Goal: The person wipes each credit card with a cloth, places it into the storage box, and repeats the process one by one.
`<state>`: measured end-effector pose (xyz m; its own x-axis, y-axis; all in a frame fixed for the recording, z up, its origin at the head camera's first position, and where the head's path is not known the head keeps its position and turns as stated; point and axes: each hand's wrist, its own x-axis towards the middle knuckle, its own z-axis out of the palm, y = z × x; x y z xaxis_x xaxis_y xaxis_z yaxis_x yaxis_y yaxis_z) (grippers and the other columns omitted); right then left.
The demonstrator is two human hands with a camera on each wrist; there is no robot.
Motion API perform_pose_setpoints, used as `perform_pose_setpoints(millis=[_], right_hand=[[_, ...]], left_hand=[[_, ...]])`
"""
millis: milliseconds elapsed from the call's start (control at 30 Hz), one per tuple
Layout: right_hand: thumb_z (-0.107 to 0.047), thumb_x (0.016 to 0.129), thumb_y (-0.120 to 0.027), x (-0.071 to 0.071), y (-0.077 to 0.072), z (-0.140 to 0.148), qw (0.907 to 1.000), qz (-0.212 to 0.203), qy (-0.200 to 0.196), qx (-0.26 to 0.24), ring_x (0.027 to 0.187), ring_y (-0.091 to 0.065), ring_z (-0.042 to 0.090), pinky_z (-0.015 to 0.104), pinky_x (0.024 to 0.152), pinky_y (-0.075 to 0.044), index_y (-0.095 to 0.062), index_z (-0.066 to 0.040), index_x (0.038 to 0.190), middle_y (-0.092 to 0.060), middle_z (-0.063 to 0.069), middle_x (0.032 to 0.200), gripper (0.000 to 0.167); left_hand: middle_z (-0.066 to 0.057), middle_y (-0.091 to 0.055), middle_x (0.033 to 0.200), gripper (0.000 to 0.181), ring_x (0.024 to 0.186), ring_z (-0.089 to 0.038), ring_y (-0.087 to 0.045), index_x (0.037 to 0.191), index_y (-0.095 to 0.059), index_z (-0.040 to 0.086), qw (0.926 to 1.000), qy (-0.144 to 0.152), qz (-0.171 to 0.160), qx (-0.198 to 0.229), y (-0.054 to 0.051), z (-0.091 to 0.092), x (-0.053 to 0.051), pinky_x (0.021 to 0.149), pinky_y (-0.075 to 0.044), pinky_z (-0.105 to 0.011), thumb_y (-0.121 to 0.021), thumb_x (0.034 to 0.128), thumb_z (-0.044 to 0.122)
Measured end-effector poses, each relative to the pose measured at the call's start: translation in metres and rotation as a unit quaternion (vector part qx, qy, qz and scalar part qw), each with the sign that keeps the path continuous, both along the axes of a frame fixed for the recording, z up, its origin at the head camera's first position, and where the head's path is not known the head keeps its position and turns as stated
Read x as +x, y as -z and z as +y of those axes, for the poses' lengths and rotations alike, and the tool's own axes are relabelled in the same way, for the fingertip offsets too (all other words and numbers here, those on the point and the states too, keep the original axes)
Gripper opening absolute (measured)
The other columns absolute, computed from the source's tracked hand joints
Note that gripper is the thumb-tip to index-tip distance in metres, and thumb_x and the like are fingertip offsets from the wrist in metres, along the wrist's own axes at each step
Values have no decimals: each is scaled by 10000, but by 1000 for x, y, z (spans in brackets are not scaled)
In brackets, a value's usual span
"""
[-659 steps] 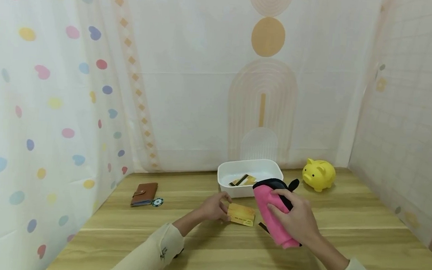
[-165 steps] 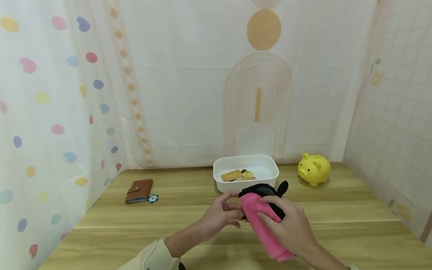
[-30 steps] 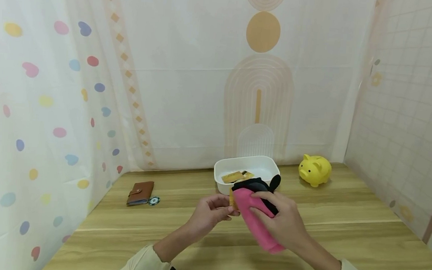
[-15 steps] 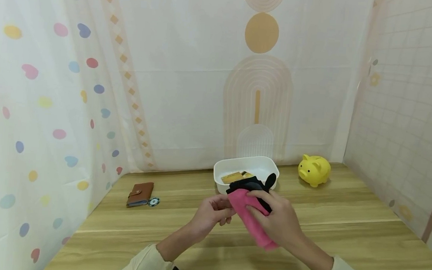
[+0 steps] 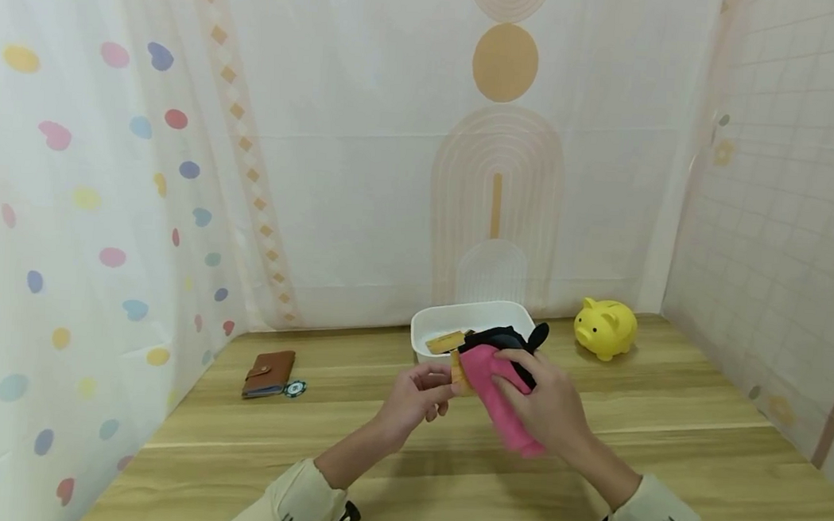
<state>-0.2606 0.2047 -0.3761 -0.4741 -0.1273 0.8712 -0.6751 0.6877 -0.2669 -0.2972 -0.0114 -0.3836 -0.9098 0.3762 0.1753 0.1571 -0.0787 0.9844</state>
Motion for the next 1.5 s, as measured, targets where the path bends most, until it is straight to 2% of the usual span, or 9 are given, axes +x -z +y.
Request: perform_pose_setpoints(millis=[167, 367, 600, 733, 833, 1033, 1200, 1400, 1500], right_hand=[[-3, 716, -859, -7, 0, 7, 9998, -83, 185, -57, 817, -669, 163, 92, 759, -447, -724, -87, 1018, -738, 23, 955, 341], [-13, 743, -849, -13, 1, 15, 9985, -331, 376, -232, 707, -538, 105, 113, 634, -403, -720, -92, 1041, -732, 48, 953, 334], [-38, 753, -851, -19, 2, 25, 9972, -467, 496, -308, 809, -619, 125, 86, 695, -415, -715, -100, 1040, -733, 61, 973, 324], [-31, 758, -845, -19, 3, 30, 9965, -555, 488, -393, 746, -589, 120, 108, 632, -414, -713, -88, 1036, -736, 83, 959, 313], [-17, 759, -843, -18, 4, 35, 9955, -650, 441, -521, 647, -518, 82, 133, 530, -378, -710, -81, 1032, -736, 94, 944, 310], [-16, 758, -843, -15, 2, 39, 9935, -819, 407, -677, 536, -311, 12, 219, 400, -245, -710, -88, 1028, -737, 88, 925, 310], [-24, 763, -842, -7, 2, 35, 9920, -988, 316, -723, 528, -349, 16, 197, 399, -285, -710, -98, 1034, -739, 77, 926, 310], [-10, 750, -845, -1, 0, 30, 9930, -910, 223, -722, 563, -435, 42, 181, 428, -331, -713, -90, 1034, -742, 77, 961, 323], [-6, 744, -848, -1, -2, 29, 9934, -860, 212, -732, 607, -467, 51, 172, 466, -359, -715, -92, 1033, -741, 68, 979, 330]], left_hand=[[-9, -671, 818, 188, 571, -98, -559, 1057, -679, 3, 9998, -151, -159, 11, -1, 0, -4, 474, -380, -185, -729, 887, 63], [-14, -671, 844, 199, 580, -103, -569, 1078, -676, 12, 9994, -207, -261, -36, -2, -1, -10, 472, -383, -183, -726, 892, 65], [-6, -664, 834, 242, 578, -101, -573, 1104, -667, 5, 9988, -330, -358, -48, -4, -3, -12, 463, -382, -188, -736, 894, 103], [-9, -671, 853, 240, 580, -100, -598, 1092, -670, 17, 9975, -476, -519, -19, -1, -4, -15, 462, -397, -192, -744, 891, 128], [-25, -701, 905, 239, 583, -97, -616, 1086, -666, 35, 9958, -610, -681, 73, 1, -5, -20, 470, -413, -198, -748, 892, 148], [-41, -701, 998, 292, 576, -77, -621, 1151, -636, 40, 9900, -1049, -862, 393, 5, -8, -41, 485, -435, -204, -730, 909, 174], [-48, -684, 1035, 320, 567, -65, -614, 1204, -611, 17, 9842, -1340, -1060, 458, 10, -14, -60, 502, -444, -213, -703, 930, 155], [-93, -666, 1135, 308, 577, -74, -628, 1204, -616, 21, 9808, -1371, -1321, 420, 14, -16, -78, 515, -445, -225, -697, 933, 142], [-126, -666, 1142, 280, 569, -77, -634, 1175, -623, 19, 9800, -1432, -1304, 454, 14, -15, -85, 503, -439, -223, -699, 928, 128]])
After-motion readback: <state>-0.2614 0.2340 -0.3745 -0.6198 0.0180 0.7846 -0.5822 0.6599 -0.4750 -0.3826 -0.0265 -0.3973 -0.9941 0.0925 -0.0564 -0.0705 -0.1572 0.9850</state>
